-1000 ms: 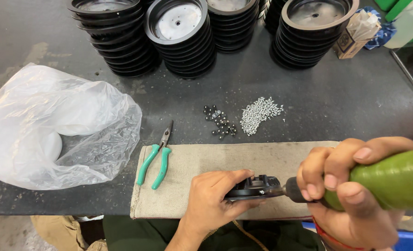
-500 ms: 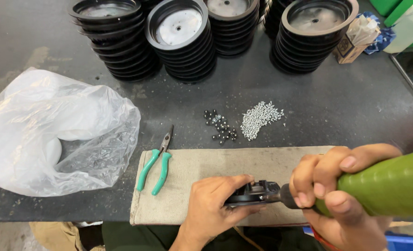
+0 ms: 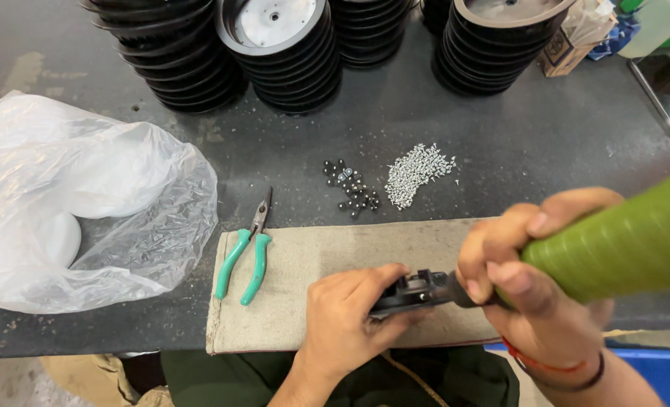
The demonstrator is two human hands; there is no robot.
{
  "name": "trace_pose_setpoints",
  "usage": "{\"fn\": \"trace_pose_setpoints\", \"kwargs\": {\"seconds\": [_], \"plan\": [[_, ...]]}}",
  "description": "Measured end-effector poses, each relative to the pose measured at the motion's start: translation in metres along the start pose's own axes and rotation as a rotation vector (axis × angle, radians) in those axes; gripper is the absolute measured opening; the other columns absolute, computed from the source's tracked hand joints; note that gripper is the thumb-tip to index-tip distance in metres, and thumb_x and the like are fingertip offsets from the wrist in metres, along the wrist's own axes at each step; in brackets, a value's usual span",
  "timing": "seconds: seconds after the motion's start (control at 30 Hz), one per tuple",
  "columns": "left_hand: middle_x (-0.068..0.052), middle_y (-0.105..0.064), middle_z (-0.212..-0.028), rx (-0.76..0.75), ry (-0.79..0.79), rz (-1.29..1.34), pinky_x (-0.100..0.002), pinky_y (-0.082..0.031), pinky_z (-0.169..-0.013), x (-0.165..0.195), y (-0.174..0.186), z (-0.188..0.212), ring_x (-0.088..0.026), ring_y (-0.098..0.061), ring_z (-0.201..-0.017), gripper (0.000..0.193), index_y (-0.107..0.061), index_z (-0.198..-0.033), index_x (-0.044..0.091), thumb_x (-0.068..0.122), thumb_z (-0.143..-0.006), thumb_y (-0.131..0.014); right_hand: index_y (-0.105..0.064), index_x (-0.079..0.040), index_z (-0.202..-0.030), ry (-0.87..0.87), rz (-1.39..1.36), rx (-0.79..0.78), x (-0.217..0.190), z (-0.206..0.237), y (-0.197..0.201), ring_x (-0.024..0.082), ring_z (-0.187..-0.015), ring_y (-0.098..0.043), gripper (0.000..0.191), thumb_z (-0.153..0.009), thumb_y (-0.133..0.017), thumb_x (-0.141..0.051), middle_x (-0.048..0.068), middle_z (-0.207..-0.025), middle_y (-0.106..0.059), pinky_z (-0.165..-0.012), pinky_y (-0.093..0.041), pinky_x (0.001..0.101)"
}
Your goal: The person uses a green pneumatic screwdriver to fasten screws into black circular speaker frames, then places white circular inserts into the frames and secures them with additional screws. The person repeats this sequence on multiple units, stacking completed frames on the table.
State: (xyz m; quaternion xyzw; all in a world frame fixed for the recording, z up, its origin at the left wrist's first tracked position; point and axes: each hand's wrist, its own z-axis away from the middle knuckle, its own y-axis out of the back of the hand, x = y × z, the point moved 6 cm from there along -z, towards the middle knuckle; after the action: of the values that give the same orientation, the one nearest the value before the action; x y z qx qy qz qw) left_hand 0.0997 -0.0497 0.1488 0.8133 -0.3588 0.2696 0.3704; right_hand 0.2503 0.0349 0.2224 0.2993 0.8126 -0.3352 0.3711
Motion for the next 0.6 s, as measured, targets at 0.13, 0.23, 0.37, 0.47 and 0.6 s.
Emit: {"fn": "trace_pose_setpoints", "kwargs": {"seconds": [0.13,0.23,0.37,0.47,0.6], "plan": [[-0.005,-0.074,-0.081,0.023,0.015,-0.012,-0.034,-0.056,-0.062,0.000,0.001,0.003,-0.024,-0.073,-0.068,0.048,-0.071,-0.106,0.008,0.035,-0.073,-0.093,-0.046,-0.004,-0.128,0.013,-0.112,-0.059,0.004,0.000,0.003,0.024,-0.069,-0.061,0.048,-0.096,-0.081,-0.014,0.014,-0.087,-0.060,-0.062,-0.053,0.0353],[-0.007,-0.076,-0.086,0.027,0.009,-0.030,-0.034,-0.056,-0.065,-0.004,0.000,0.010,-0.026,-0.073,-0.072,0.049,-0.072,-0.109,0.008,0.031,-0.072,-0.093,-0.049,-0.001,-0.135,0.081,-0.062,-0.069,0.009,0.010,0.015,0.027,-0.089,-0.064,0.053,-0.097,-0.082,-0.017,0.017,-0.104,-0.063,-0.077,-0.054,0.0375],[-0.007,-0.079,-0.091,0.174,0.123,0.123,-0.030,-0.058,-0.072,-0.029,0.000,0.035,-0.020,-0.075,-0.078,0.049,-0.072,-0.108,0.005,0.023,-0.067,-0.095,-0.046,0.002,-0.142,0.051,0.126,-0.024,0.030,0.031,0.042,0.027,-0.115,-0.058,0.068,-0.089,-0.082,-0.018,0.019,-0.128,-0.061,-0.105,-0.048,0.0426],[-0.009,-0.082,-0.097,0.284,0.422,0.518,-0.030,-0.060,-0.080,-0.062,-0.021,0.067,-0.017,-0.076,-0.086,0.047,-0.073,-0.108,0.002,0.009,-0.065,-0.091,-0.043,0.002,-0.143,-0.226,0.221,-0.075,0.059,0.060,0.059,0.029,-0.132,-0.056,0.078,-0.077,-0.084,-0.010,0.018,-0.136,-0.058,-0.115,-0.042,0.0443],[-0.013,-0.078,-0.103,0.196,0.475,0.931,-0.034,-0.057,-0.087,-0.072,-0.066,0.088,-0.020,-0.073,-0.095,0.047,-0.070,-0.114,-0.002,-0.001,-0.068,-0.082,-0.059,-0.002,-0.129,-0.678,0.430,-0.054,0.089,0.122,0.096,0.027,-0.119,-0.070,0.065,-0.070,-0.086,0.004,0.016,-0.123,-0.070,-0.104,-0.052,0.0421]]}}
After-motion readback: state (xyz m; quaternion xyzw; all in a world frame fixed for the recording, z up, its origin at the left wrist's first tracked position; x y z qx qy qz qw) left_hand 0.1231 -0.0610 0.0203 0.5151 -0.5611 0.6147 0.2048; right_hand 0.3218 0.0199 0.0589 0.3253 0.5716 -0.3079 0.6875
